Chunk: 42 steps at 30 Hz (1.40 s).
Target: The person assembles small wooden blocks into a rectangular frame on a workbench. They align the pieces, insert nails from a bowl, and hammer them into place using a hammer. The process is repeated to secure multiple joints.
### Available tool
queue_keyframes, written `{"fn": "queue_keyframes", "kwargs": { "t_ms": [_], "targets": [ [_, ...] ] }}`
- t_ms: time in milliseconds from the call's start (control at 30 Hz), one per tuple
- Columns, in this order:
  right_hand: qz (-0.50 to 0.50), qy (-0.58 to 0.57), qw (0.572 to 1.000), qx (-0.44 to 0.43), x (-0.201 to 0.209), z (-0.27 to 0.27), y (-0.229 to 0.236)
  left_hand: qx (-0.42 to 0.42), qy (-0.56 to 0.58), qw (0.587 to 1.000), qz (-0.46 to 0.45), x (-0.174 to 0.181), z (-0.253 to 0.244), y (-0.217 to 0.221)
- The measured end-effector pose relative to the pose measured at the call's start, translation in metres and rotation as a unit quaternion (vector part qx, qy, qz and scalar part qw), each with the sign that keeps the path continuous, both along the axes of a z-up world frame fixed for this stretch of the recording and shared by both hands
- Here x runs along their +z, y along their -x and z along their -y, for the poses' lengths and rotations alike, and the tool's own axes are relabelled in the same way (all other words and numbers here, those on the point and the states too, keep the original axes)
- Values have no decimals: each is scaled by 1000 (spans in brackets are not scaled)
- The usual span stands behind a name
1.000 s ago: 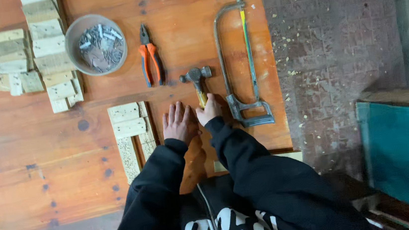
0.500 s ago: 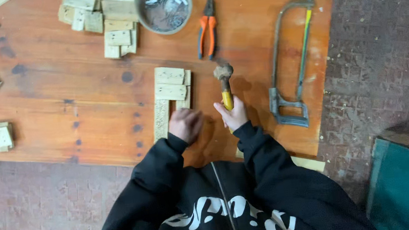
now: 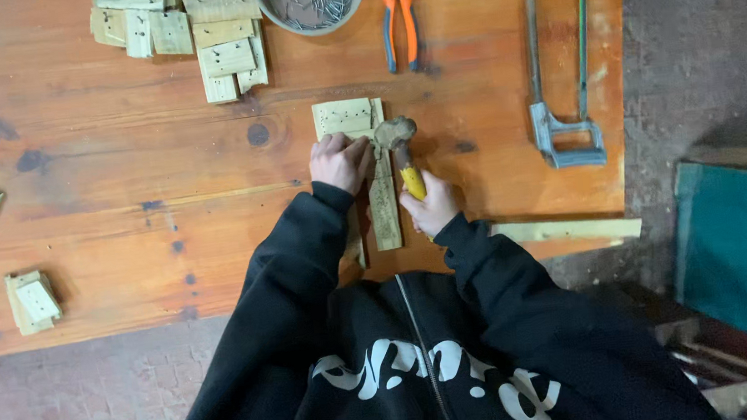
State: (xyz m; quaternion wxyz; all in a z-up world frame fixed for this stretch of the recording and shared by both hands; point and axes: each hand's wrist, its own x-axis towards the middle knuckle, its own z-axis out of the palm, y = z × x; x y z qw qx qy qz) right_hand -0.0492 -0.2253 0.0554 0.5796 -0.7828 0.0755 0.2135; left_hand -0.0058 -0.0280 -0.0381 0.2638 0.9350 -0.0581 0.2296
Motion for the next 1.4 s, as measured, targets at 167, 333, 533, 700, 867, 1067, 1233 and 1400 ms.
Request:
{"fn": "queue_keyframes", "kwargs": {
  "t_ms": [167,333,533,700,867,1067,1233,1400],
  "targets": [
    [1,52,998,-30,14,-14,8,-4,-3,1000,21,-9,4,-8],
    [13,89,995,-38,9,-21,9,7,3,1000,19,-22,6,-7],
    [68,166,984,-2,-23,-14,1,1,3,1000,16,-22,5,-6],
    [104,190,976,32,-33,-10,-1,-14,15,1000,11,-23,1,-5],
    [186,197,962,28,-24,-9,-3,-22,14,1000,17,-25,1,-4],
    [214,172,961,26,-33,-10,3,-32,40,999,15,-19,-2,-1],
    [199,165,965,33,-41,-6,5,-38,74,996,17,-32,-5,2],
    [224,165,960,22,-39,-7,6,-27,90,996,7,-26,-3,3]
  ]
}}
